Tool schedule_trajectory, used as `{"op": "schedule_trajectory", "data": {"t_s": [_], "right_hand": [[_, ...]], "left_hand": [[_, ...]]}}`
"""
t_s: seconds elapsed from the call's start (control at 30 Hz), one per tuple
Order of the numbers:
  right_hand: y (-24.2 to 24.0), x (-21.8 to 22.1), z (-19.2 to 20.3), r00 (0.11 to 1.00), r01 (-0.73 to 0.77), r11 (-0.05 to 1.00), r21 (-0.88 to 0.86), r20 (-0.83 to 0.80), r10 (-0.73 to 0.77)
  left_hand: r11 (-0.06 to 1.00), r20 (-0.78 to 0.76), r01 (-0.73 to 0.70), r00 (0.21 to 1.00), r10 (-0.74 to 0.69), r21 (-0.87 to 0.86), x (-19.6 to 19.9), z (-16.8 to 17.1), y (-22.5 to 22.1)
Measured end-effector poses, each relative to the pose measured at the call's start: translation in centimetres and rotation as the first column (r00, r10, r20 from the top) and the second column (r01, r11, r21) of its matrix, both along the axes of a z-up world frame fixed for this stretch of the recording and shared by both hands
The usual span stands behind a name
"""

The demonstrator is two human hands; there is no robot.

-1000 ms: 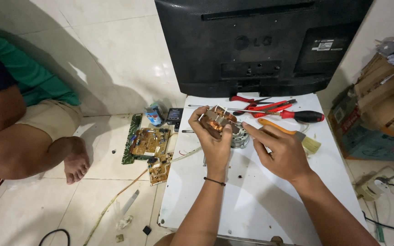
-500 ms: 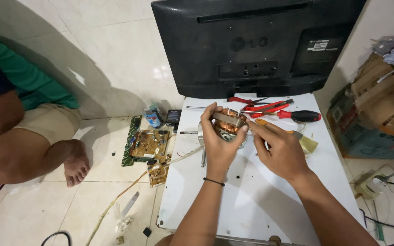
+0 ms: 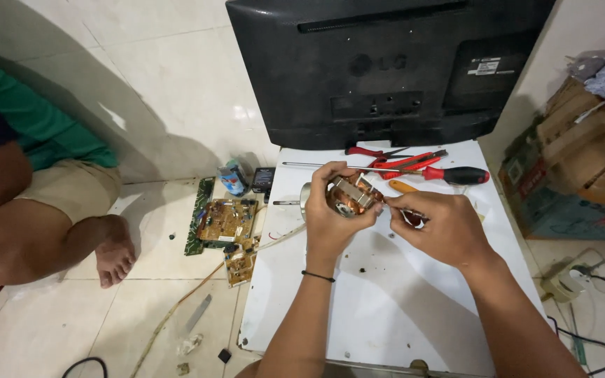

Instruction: Cleaning dust and debris from motor components using a brush and a screwdriver.

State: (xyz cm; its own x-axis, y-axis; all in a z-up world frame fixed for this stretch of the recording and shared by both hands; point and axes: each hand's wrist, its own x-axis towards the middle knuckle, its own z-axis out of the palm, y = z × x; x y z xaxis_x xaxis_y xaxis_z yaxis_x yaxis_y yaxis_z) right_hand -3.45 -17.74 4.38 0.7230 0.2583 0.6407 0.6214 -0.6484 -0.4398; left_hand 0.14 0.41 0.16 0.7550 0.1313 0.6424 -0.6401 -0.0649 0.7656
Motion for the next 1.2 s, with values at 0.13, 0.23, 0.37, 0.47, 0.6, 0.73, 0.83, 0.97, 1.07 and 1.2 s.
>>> {"op": "schedule_trajectory", "data": {"t_s": [0.13,0.23,0.37,0.47,0.6,0.73,0.83,0.97,1.07,1.2], "right_hand": [[-0.3,-0.1,-0.1,1.000,0.024,1.000,0.018,-0.009,-0.024],[-0.5,-0.2,0.0,0.997,0.011,0.999,0.038,-0.076,-0.008],[-0.4,0.0,-0.5,0.997,0.027,0.998,0.062,-0.077,-0.022],[-0.1,0.3,-1.0,0.999,0.036,0.998,0.046,-0.043,-0.034],[0.3,0.1,-0.9,0.999,0.027,0.998,0.063,-0.037,-0.025],[0.2,0.2,-0.9,1.000,0.020,1.000,0.011,0.012,-0.020],[-1.0,1.7,-3.2,0.994,0.109,0.985,0.131,-0.017,-0.108],[-2.1,3.6,-6.6,0.983,0.184,0.982,0.043,-0.007,-0.183],[-1.2,4.3,-7.7,0.966,0.242,0.955,-0.168,-0.047,-0.253],[0.6,2.5,-5.2,0.981,0.193,0.952,-0.238,0.036,-0.190]], "left_hand": [[1.000,0.012,0.011,1.000,-0.011,0.001,-0.1,0.3,-0.1],[1.000,0.009,0.017,1.000,-0.017,0.000,-0.2,0.3,-0.1],[1.000,0.015,0.005,1.000,-0.005,-0.014,-0.4,0.7,-0.2],[0.998,0.008,-0.047,0.999,0.048,-0.033,-0.2,0.7,0.1],[0.988,-0.042,-0.045,0.998,0.039,-0.150,-0.2,0.4,0.2],[0.990,-0.052,-0.099,0.994,0.094,-0.105,-0.2,0.3,-0.2],[0.970,-0.067,-0.209,0.977,0.202,-0.123,0.7,-0.8,0.1],[0.929,-0.015,-0.249,0.967,0.255,-0.273,1.7,-2.3,0.2],[0.939,0.010,-0.188,0.980,0.199,-0.287,1.8,-1.9,0.5],[0.976,-0.010,-0.169,0.986,0.169,-0.139,0.9,-1.1,-0.1]]}}
